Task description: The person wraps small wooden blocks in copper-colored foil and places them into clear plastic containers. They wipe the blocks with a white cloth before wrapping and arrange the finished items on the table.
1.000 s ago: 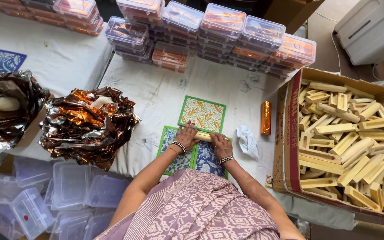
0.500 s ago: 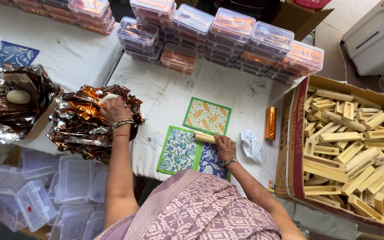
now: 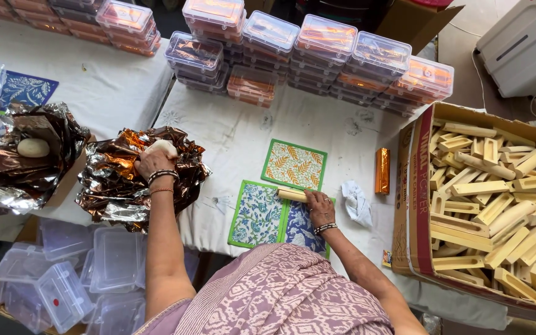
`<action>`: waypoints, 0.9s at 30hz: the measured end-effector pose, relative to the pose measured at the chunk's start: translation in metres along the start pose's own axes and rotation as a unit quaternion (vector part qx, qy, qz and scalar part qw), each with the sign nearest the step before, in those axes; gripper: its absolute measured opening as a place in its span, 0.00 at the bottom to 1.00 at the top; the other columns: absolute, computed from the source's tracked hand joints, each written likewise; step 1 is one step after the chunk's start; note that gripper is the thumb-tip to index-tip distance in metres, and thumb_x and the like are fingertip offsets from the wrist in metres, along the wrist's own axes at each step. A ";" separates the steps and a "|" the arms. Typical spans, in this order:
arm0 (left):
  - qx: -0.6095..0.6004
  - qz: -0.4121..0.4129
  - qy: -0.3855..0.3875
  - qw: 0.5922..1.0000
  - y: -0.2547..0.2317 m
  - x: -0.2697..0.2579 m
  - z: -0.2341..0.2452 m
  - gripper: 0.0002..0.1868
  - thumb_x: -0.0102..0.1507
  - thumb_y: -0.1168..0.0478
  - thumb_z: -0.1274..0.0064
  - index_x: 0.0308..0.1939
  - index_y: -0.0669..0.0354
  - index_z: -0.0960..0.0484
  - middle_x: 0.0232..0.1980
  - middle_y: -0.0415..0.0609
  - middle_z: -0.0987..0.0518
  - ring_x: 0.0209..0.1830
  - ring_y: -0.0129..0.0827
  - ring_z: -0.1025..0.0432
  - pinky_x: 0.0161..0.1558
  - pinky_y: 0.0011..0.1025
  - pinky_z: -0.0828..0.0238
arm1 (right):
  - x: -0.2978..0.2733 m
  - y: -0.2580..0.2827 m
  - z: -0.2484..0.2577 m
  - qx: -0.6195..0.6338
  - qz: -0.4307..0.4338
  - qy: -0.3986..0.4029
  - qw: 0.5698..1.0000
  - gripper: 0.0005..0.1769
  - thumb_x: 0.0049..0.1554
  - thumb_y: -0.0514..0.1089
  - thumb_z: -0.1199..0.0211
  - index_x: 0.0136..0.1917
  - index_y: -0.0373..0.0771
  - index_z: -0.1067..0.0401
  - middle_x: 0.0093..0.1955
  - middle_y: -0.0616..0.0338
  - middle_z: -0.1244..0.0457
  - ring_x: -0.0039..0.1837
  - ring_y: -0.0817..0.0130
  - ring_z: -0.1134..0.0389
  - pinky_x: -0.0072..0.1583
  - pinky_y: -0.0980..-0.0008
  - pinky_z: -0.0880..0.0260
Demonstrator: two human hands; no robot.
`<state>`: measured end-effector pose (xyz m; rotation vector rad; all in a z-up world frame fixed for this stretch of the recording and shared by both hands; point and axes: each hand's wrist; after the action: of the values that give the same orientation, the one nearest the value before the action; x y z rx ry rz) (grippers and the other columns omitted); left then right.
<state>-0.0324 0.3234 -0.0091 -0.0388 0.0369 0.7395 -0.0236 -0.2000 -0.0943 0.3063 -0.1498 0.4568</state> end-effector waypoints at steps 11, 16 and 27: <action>0.027 0.020 -0.292 0.956 0.054 0.024 0.002 0.27 0.43 0.47 0.32 0.46 0.48 0.12 0.54 0.48 0.16 0.59 0.40 0.31 0.53 0.45 0.39 | 0.001 0.003 -0.005 0.005 -0.031 0.004 1.000 0.29 0.55 0.38 0.38 0.69 0.54 0.31 0.65 0.58 0.35 0.68 0.57 0.36 0.66 0.54 0.37; 0.046 0.084 -0.005 0.995 0.072 0.021 0.027 0.14 0.57 0.47 0.30 0.40 0.46 0.11 0.41 0.44 0.15 0.56 0.38 0.29 0.57 0.40 0.41 | 0.001 0.006 -0.003 0.009 -0.054 0.016 0.998 0.30 0.54 0.37 0.38 0.69 0.54 0.31 0.65 0.58 0.35 0.69 0.57 0.37 0.65 0.54 0.37; -0.091 0.046 -0.092 0.991 0.085 -0.020 0.108 0.12 0.56 0.45 0.31 0.36 0.42 0.11 0.45 0.45 0.17 0.50 0.41 0.28 0.53 0.46 0.36 | 0.003 0.011 0.002 0.003 -0.057 0.024 0.998 0.31 0.53 0.38 0.37 0.69 0.54 0.32 0.65 0.59 0.36 0.69 0.57 0.37 0.66 0.54 0.38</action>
<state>-0.1018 0.3780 0.0976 -0.1436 -0.2060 0.8342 -0.0259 -0.1901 -0.0892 0.3074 -0.0840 0.3514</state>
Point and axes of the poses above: each hand's wrist, its own x-axis towards the middle knuckle, its own z-axis out of the back of the hand, y = z × x
